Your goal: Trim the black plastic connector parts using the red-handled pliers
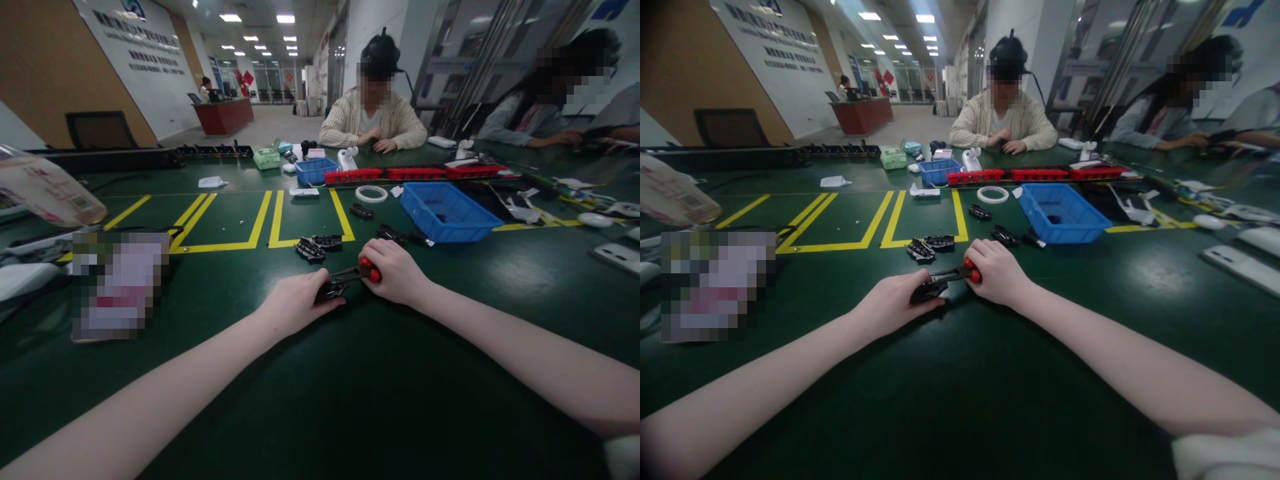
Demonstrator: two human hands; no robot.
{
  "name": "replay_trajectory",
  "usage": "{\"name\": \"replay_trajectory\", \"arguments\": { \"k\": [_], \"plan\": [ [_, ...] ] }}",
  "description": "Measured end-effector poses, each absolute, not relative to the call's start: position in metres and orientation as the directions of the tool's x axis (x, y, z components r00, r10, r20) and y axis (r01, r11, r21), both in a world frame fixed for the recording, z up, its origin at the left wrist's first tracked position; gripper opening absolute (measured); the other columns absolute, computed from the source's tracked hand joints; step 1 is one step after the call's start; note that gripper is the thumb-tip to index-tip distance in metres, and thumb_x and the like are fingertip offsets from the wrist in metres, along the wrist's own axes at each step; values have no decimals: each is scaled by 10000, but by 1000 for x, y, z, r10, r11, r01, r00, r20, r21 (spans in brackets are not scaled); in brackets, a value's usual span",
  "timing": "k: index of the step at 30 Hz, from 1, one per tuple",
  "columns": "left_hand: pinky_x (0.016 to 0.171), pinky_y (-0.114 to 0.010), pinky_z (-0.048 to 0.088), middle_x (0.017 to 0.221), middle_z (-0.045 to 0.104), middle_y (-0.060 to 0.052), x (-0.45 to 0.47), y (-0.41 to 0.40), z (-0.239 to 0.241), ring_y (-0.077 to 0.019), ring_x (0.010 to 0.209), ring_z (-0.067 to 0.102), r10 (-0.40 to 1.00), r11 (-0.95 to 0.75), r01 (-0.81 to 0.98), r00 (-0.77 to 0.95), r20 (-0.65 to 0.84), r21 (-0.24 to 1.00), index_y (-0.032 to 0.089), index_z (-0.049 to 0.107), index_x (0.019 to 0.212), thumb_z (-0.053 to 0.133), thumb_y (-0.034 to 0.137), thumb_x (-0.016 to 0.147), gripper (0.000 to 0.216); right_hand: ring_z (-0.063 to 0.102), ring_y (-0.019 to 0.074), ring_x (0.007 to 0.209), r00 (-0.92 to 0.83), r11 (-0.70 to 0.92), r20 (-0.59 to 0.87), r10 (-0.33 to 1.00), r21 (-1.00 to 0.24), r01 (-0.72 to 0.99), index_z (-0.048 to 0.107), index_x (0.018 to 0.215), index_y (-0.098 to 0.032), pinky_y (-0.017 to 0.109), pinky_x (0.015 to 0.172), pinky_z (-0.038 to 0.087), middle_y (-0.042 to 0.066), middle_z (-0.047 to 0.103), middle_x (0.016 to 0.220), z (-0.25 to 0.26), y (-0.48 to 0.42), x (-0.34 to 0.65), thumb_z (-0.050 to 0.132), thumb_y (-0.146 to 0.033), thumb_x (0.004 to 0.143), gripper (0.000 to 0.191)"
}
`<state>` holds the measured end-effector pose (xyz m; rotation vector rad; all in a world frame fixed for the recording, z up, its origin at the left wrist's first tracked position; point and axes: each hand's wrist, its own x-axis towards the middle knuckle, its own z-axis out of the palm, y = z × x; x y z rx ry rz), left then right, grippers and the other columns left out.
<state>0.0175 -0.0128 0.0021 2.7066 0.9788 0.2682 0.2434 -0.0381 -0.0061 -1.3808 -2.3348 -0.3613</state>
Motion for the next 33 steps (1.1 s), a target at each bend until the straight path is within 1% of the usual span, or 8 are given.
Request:
{"name": "replay_trajectory", "arguments": {
  "k": [4, 7, 10, 14, 19, 22, 26, 33],
  "plan": [
    [530, -253, 405, 786, 637, -26, 16, -13, 4, -190, 656, 610, 615, -766, 570, 784, 83, 296, 185, 486, 881, 513, 562, 875, 378, 511, 241, 778, -444, 483, 442, 779, 27, 875, 531, 817, -167, 351, 707, 419, 115, 589, 868, -6, -38, 244, 541, -191, 731, 90],
    [525, -249, 380, 761, 624, -20, 15, -14, 5, -182, 636, 594, 598, -785, 555, 795, 101, 275, 186, 483, 864, 457, 559, 905, 376, 496, 235, 741, -456, 491, 429, 780, 32, 871, 519, 782, -177, 346, 685, 405, 102, 578, 804, -6, -37, 244, 532, -192, 735, 51],
    [533, -248, 377, 758, 622, -22, 15, -14, 5, -184, 645, 598, 605, -786, 568, 788, 114, 244, 184, 490, 870, 454, 560, 905, 379, 488, 230, 723, -463, 497, 419, 781, 33, 867, 510, 764, -183, 341, 674, 395, 93, 572, 770, -7, -37, 244, 525, -196, 746, 26],
    [548, -246, 375, 745, 621, -18, 16, -13, 5, -183, 650, 601, 623, -773, 587, 775, 110, 239, 186, 511, 899, 465, 580, 892, 397, 485, 226, 717, -466, 497, 411, 783, 37, 867, 510, 766, -186, 335, 674, 388, 89, 571, 766, -7, -37, 244, 521, -198, 756, 19],
    [538, -247, 338, 727, 624, -19, 15, -11, 4, -186, 629, 586, 578, -802, 551, 813, 70, 230, 184, 524, 853, 415, 598, 909, 431, 488, 235, 730, -469, 488, 403, 786, 61, 871, 526, 780, -171, 341, 685, 372, 104, 580, 781, -7, -37, 244, 506, -195, 775, 32],
    [550, -250, 343, 730, 625, -20, 14, -11, 6, -192, 641, 588, 573, -809, 546, 816, 83, 218, 183, 531, 859, 439, 614, 891, 442, 493, 239, 731, -469, 483, 399, 788, 72, 873, 530, 781, -166, 344, 693, 366, 108, 585, 784, -7, -38, 243, 502, -194, 777, 40],
    [581, -260, 376, 741, 627, -14, 13, -11, 6, -188, 653, 589, 575, -806, 535, 810, 118, 253, 183, 543, 868, 444, 591, 899, 421, 503, 234, 722, -473, 487, 389, 790, 69, 871, 523, 767, -164, 338, 692, 370, 103, 585, 773, -6, -38, 243, 510, -191, 764, 30],
    [638, -276, 441, 884, 659, -17, 13, -10, 3, -186, 745, 619, 643, -749, 575, 751, 152, 329, 190, 556, 1006, 580, 555, 839, 402, 514, 213, 693, -493, 516, 370, 787, 44, 856, 489, 730, -193, 318, 666, 376, 74, 586, 742, -5, -38, 243, 529, -188, 725, 41]
  ]
}}
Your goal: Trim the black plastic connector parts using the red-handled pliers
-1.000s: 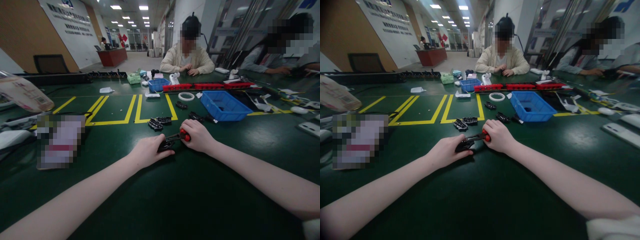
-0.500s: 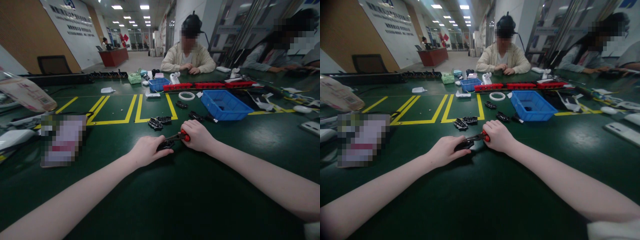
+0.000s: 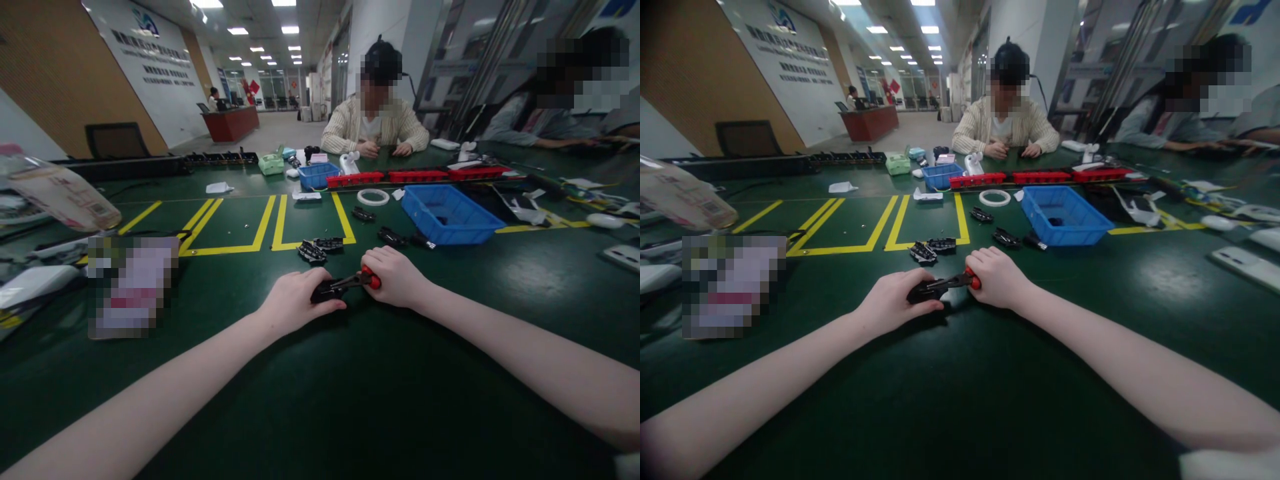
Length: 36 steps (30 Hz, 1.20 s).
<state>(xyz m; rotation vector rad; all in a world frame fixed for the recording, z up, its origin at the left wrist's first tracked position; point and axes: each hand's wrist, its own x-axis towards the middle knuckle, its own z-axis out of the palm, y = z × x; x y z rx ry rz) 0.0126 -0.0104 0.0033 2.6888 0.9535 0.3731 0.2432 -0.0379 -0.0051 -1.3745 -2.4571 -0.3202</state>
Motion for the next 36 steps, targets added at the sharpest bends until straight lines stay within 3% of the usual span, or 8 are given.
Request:
{"name": "replay_trajectory", "arguments": {
  "k": [11, 18, 26, 31, 36],
  "plan": [
    [578, -265, 385, 754, 631, -11, 14, -12, 7, -186, 668, 589, 615, -770, 570, 782, 99, 286, 187, 573, 880, 472, 628, 866, 452, 549, 248, 829, -484, 518, 409, 774, 31, 855, 526, 841, -178, 356, 784, 395, 98, 614, 880, -4, -38, 244, 566, -219, 715, 139],
    [622, -270, 426, 832, 649, -8, 14, -11, 5, -188, 736, 614, 606, -771, 547, 787, 113, 326, 200, 571, 984, 588, 606, 806, 444, 538, 226, 714, -526, 549, 388, 757, 61, 834, 524, 741, -185, 344, 716, 399, 87, 618, 758, -4, -38, 243, 533, -214, 743, 31],
    [615, -268, 424, 839, 656, -6, 14, -10, 5, -190, 732, 611, 629, -755, 569, 769, 114, 327, 200, 590, 982, 600, 593, 805, 431, 560, 215, 703, -528, 553, 372, 764, 44, 832, 523, 728, -191, 359, 783, 394, 65, 618, 732, -4, -37, 244, 559, -213, 695, 54],
    [590, -264, 371, 726, 633, 1, 14, -9, 5, -173, 642, 584, 580, -796, 531, 806, 117, 290, 186, 595, 880, 493, 611, 867, 437, 570, 210, 713, -519, 543, 379, 766, 50, 838, 534, 739, -180, 381, 864, 362, 62, 617, 736, -4, -38, 243, 549, -209, 728, 34],
    [540, -238, 319, 695, 612, 4, 13, -7, 4, -157, 599, 552, 557, -790, 495, 826, 86, 361, 184, 584, 832, 431, 609, 899, 456, 569, 217, 725, -512, 532, 377, 772, 57, 845, 516, 733, -191, 401, 877, 375, 61, 621, 751, -4, -38, 242, 549, -217, 729, 42]
  ]
}}
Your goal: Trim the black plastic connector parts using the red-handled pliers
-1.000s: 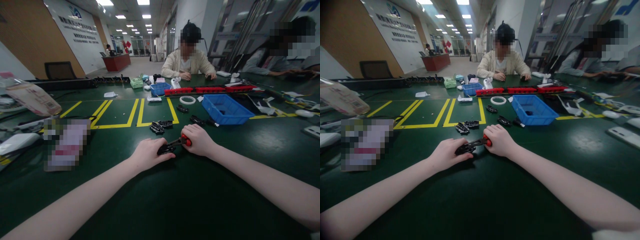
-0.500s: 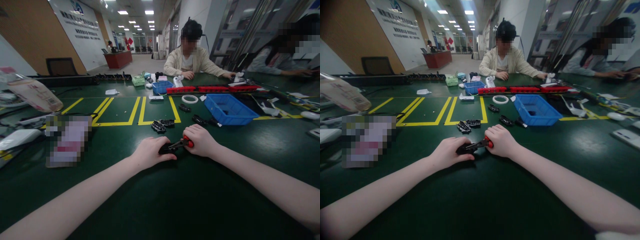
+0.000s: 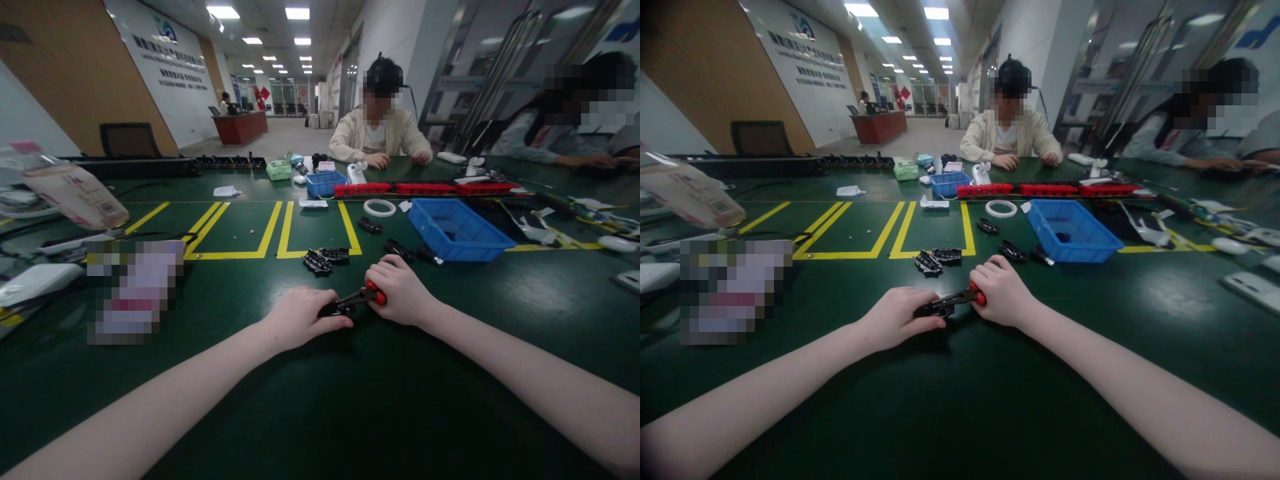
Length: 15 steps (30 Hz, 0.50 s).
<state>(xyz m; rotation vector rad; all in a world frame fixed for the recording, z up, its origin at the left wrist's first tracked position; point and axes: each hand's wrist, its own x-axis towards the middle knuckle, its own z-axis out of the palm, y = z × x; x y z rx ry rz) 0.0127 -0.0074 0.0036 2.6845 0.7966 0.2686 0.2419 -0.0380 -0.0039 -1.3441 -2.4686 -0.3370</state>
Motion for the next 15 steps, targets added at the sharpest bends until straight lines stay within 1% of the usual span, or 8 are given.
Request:
{"name": "replay_trajectory", "arguments": {
  "k": [2, 6, 11, 13, 15],
  "plan": [
    [533, -235, 310, 690, 609, 7, 13, -7, 4, -155, 592, 545, 557, -786, 491, 827, 84, 375, 187, 581, 841, 444, 612, 892, 450, 572, 218, 734, -510, 531, 378, 772, 57, 846, 514, 735, -195, 409, 896, 373, 60, 621, 756, -4, -38, 242, 551, -218, 730, 44],
    [541, -241, 313, 716, 623, 1, 13, -9, 6, -156, 600, 550, 544, -798, 483, 835, 86, 360, 177, 567, 831, 472, 605, 882, 441, 584, 225, 781, -498, 525, 395, 772, 46, 850, 527, 774, -191, 421, 963, 348, 60, 620, 780, -4, -38, 242, 558, -221, 729, 62],
    [540, -240, 311, 717, 621, -3, 14, -9, 5, -156, 609, 555, 545, -798, 489, 835, 76, 352, 176, 573, 840, 457, 604, 890, 446, 573, 258, 916, -518, 552, 400, 756, 37, 833, 546, 816, -181, 447, 1025, 304, 83, 637, 855, -5, -37, 243, 575, -231, 718, 114],
    [540, -238, 306, 704, 615, -2, 14, -9, 5, -157, 606, 553, 543, -800, 488, 836, 79, 349, 177, 573, 843, 450, 602, 895, 445, 567, 256, 894, -525, 561, 395, 754, 31, 828, 545, 811, -178, 448, 991, 339, 84, 633, 845, -5, -36, 243, 579, -228, 715, 114],
    [542, -237, 306, 707, 615, -3, 13, -8, 5, -156, 606, 554, 535, -807, 479, 840, 86, 346, 175, 564, 830, 451, 597, 896, 442, 560, 247, 841, -526, 563, 384, 759, 21, 826, 540, 805, -177, 418, 883, 413, 81, 625, 826, -6, -36, 243, 584, -218, 712, 111]
  ]
}}
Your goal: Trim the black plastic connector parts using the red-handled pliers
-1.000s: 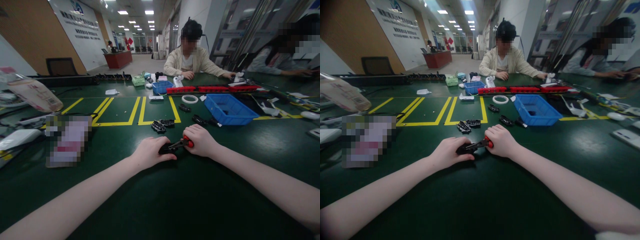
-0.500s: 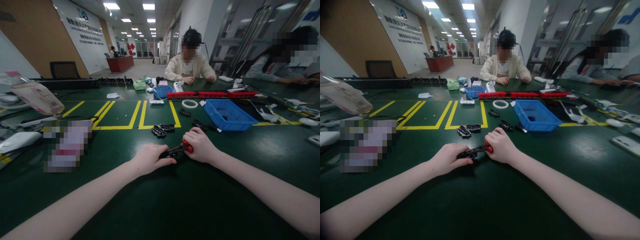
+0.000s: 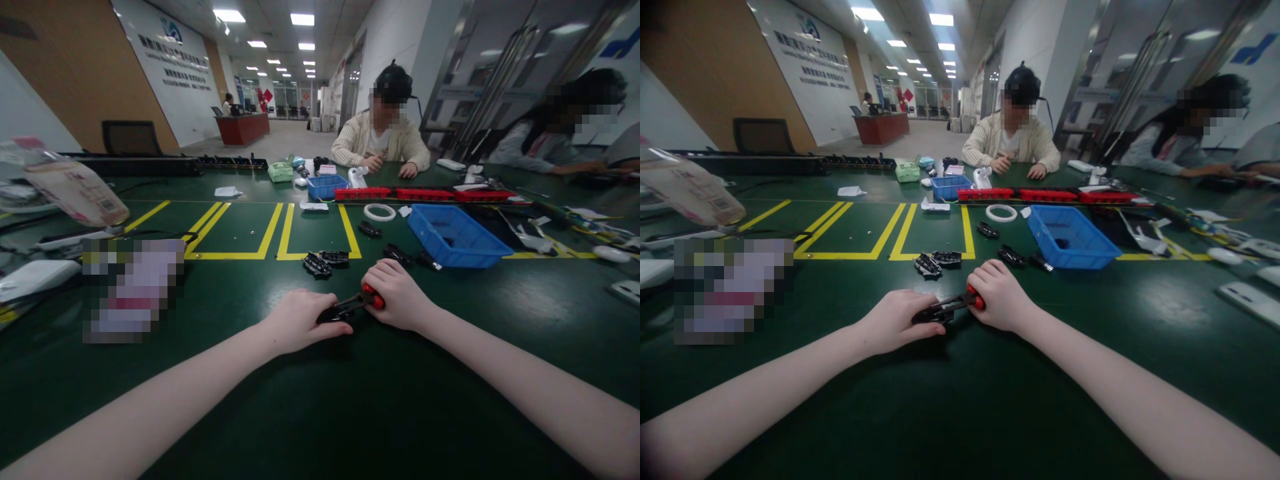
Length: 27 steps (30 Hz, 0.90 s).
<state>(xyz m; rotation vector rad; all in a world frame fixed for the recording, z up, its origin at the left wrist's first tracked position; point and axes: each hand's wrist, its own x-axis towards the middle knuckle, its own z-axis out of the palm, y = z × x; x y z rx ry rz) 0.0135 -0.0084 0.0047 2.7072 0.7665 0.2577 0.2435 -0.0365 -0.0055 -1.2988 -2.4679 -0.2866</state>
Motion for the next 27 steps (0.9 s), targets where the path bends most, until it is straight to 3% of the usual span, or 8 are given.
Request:
{"name": "replay_trajectory", "arguments": {
  "k": [5, 15, 27],
  "plan": [
    [542, -234, 314, 729, 628, -3, 13, -9, 6, -153, 607, 560, 528, -809, 465, 844, 97, 360, 173, 555, 835, 462, 581, 899, 423, 542, 213, 768, -521, 565, 386, 761, -1, 825, 537, 909, -159, 324, 677, 454, 101, 601, 913, -4, -39, 243, 585, -184, 707, 210],
    [559, -242, 352, 743, 629, 6, 13, -9, 4, -157, 625, 581, 529, -815, 463, 840, 120, 349, 183, 563, 893, 487, 596, 879, 421, 503, 204, 709, -539, 575, 406, 738, 40, 817, 525, 834, -149, 311, 626, 419, 108, 573, 847, -5, -42, 243, 544, -199, 757, 93],
    [610, -261, 413, 779, 640, 2, 14, -10, 1, -176, 689, 613, 581, -802, 520, 794, 181, 293, 187, 582, 925, 565, 603, 828, 427, 492, 171, 648, -518, 557, 398, 757, 21, 830, 510, 814, -171, 278, 577, 389, 67, 563, 805, -6, -40, 243, 592, -193, 695, 146]
  ]
}}
